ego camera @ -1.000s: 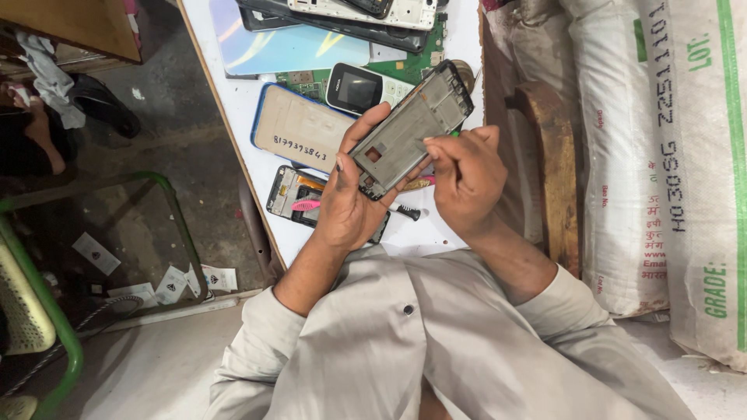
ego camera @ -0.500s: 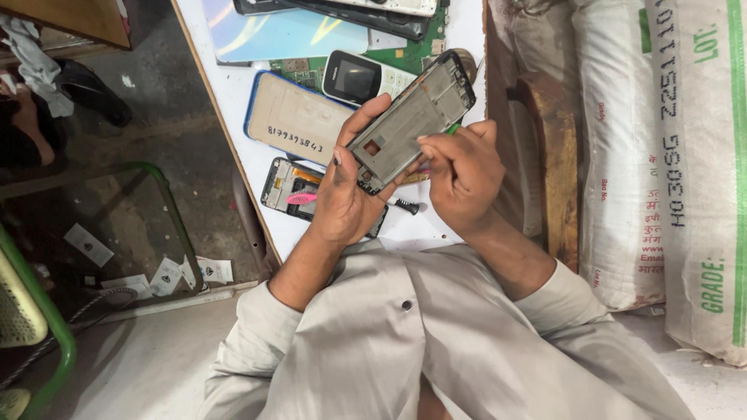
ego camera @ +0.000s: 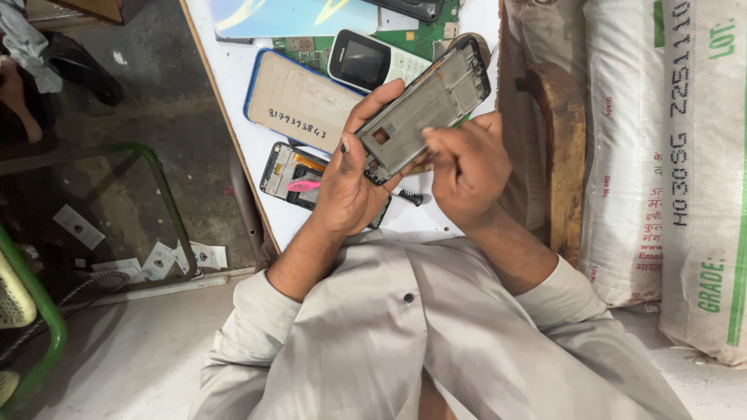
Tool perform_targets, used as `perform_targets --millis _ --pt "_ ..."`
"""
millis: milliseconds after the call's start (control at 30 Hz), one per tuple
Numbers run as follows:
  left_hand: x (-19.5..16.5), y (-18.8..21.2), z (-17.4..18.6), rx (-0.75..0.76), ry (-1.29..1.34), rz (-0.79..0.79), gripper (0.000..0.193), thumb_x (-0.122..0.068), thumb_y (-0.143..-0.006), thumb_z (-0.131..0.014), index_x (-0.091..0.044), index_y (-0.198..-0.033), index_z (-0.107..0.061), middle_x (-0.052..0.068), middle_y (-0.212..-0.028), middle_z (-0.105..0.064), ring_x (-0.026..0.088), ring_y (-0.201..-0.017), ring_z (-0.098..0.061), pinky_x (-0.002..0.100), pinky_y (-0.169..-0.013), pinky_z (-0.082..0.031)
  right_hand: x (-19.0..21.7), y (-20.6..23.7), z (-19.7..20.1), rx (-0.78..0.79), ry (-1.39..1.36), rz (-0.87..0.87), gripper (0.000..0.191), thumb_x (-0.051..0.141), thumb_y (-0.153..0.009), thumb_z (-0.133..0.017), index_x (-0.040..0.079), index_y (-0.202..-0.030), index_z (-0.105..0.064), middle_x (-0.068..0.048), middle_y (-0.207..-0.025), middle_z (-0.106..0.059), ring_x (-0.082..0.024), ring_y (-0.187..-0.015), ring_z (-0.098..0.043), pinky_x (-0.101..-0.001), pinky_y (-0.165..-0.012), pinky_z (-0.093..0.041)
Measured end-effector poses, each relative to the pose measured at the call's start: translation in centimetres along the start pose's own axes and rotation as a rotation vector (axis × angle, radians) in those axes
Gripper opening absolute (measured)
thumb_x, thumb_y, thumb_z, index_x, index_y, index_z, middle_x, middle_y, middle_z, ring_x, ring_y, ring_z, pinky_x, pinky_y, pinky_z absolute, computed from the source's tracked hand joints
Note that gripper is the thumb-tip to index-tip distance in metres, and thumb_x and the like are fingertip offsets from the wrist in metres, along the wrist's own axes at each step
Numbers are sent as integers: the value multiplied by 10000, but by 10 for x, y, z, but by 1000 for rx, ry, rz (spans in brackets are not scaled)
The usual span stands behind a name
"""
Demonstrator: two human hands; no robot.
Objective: The person sits at a workbench holding a disassembled smartphone chassis and works on its frame with their fingers, prying and pressing at the edges of the housing. They occasionally set the phone down on the cluttered bench among other phone parts and pick it back up to continue working on it.
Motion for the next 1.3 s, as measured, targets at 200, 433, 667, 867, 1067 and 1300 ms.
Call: perform_targets --millis 200,433,667,867,1067,1300 --pt "0 -1 0 7 0 -2 845 -636 -1033 -530 -121 -1641 -248 136 -1558 -432 261 -1403 -511 465 -1176 -479 0 3 0 -37 22 -72 56 96 -1070 -699 41 -1063 -707 -67 -857 -684 -228 -728 -517 -347 -745 -402" --pt "2 0 -2 4 -4 -1 840 -638 -1032 -521 -129 -1644 -256 126 -1560 -425 267 -1407 -512 468 -1174 -480 0 1 2 -63 17 -79 44 83 -1075 -698 39 -1069 -694 -81 -890 -704 -232 -735 -531 -365 -783 -415" --pt "0 1 -5 10 -12 0 801 -624 -1053 -509 -124 -1624 -255 130 -1562 -430 252 -1420 -500 458 -1196 -477 3 -2 5 -26 26 -22 34 64 -1066 -688 35 -1063 -704 -75 -849 -662 -264 -741 -533 -370 -756 -421" --pt "3 0 -4 4 -10 -3 787 -623 -1067 -500 -119 -1619 -254 135 -1551 -440 235 -1402 -507 439 -1165 -485 2 -1 6 49 -23 31 75 95 -1027 -707 21 -1042 -708 -46 -762 -619 -230 -655 -473 -378 -711 -399" --pt "3 -1 -7 -2 -10 -7 827 -634 -1043 -512 -126 -1643 -252 120 -1564 -428 227 -1421 -496 439 -1182 -479 3 -3 8 40 3 104 35 80 -1026 -688 47 -1039 -692 -51 -799 -646 -240 -675 -487 -395 -750 -392" --pt "3 -2 -10 4 -23 5 823 -648 -1040 -503 -156 -1653 -262 112 -1561 -432 227 -1424 -491 414 -1187 -475 6 -3 11 49 42 111 123 -22 -965 -719 56 -1056 -692 -50 -770 -619 -226 -657 -481 -384 -749 -374"
Point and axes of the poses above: each hand's wrist, its own y-axis away from the middle knuckle, its own z-axis out of the back of the hand, x = y × z, the point moved 1 cm from there along -y, towards the middle knuckle
